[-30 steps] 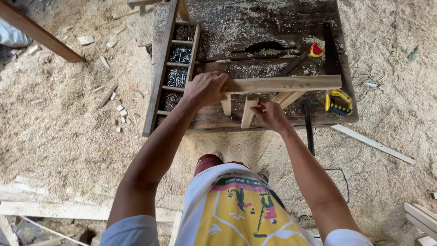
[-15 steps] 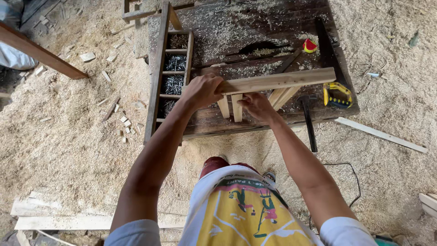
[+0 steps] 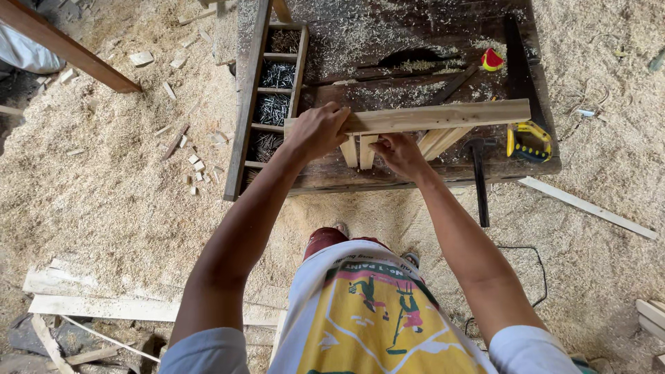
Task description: The person assembles a small wooden frame by hand, using a hammer to drive nails into the joints. They repeatedly align the pieces, hammer nails, and adjust the frame on a workbench covered in sawdust.
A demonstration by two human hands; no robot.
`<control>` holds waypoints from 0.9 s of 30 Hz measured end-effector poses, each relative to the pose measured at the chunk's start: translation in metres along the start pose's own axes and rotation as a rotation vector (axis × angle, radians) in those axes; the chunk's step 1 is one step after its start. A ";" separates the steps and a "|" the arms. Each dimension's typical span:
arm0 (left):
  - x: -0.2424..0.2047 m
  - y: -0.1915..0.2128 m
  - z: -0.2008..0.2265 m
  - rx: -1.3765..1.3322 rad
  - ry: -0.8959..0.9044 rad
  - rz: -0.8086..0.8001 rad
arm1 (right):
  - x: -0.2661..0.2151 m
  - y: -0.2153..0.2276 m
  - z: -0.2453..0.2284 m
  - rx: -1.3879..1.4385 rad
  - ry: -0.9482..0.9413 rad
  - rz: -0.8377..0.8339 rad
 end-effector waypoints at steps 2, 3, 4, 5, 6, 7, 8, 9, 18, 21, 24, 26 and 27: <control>-0.001 -0.002 0.000 -0.007 -0.002 -0.005 | -0.002 -0.001 0.002 -0.007 0.031 0.012; -0.002 -0.005 0.000 -0.004 0.005 -0.018 | -0.004 -0.001 0.002 -0.011 0.044 0.018; -0.001 -0.006 -0.001 0.000 0.013 -0.027 | -0.004 -0.001 0.003 -0.016 0.053 0.027; 0.000 -0.006 0.001 -0.008 -0.003 -0.019 | -0.004 0.000 0.003 -0.021 0.061 0.035; 0.001 -0.004 0.001 -0.012 -0.015 -0.009 | -0.001 0.001 0.002 -0.026 0.073 0.041; 0.004 -0.002 0.000 -0.017 -0.028 0.001 | 0.002 0.001 0.002 -0.027 0.061 0.041; 0.000 -0.003 0.000 -0.009 -0.017 -0.015 | -0.001 -0.001 0.002 -0.025 0.041 0.035; -0.005 -0.004 0.001 -0.002 -0.006 -0.032 | -0.006 -0.003 0.002 -0.024 0.020 0.029; 0.002 0.000 -0.001 0.000 0.014 -0.025 | 0.004 0.002 0.012 0.010 -0.055 0.027; 0.000 0.006 0.001 -0.041 0.030 0.000 | 0.006 -0.002 0.021 -0.017 -0.086 0.008; 0.006 0.012 0.006 -0.064 0.000 0.051 | 0.011 0.002 0.013 -0.075 0.037 0.041; 0.008 0.015 0.012 -0.083 -0.031 0.102 | 0.011 0.001 0.014 -0.079 0.003 0.012; 0.005 0.016 0.016 -0.099 -0.048 0.131 | 0.008 -0.002 0.014 -0.080 -0.016 -0.008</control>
Point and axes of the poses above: each hand's wrist, its own x-axis towards the middle knuckle, its own y-axis out of the back of the hand, z = x × y, the point moved 9 cm from there along x, towards the middle knuckle, and after that the axes turned 15 degrees about z, right-handed, at the moved point
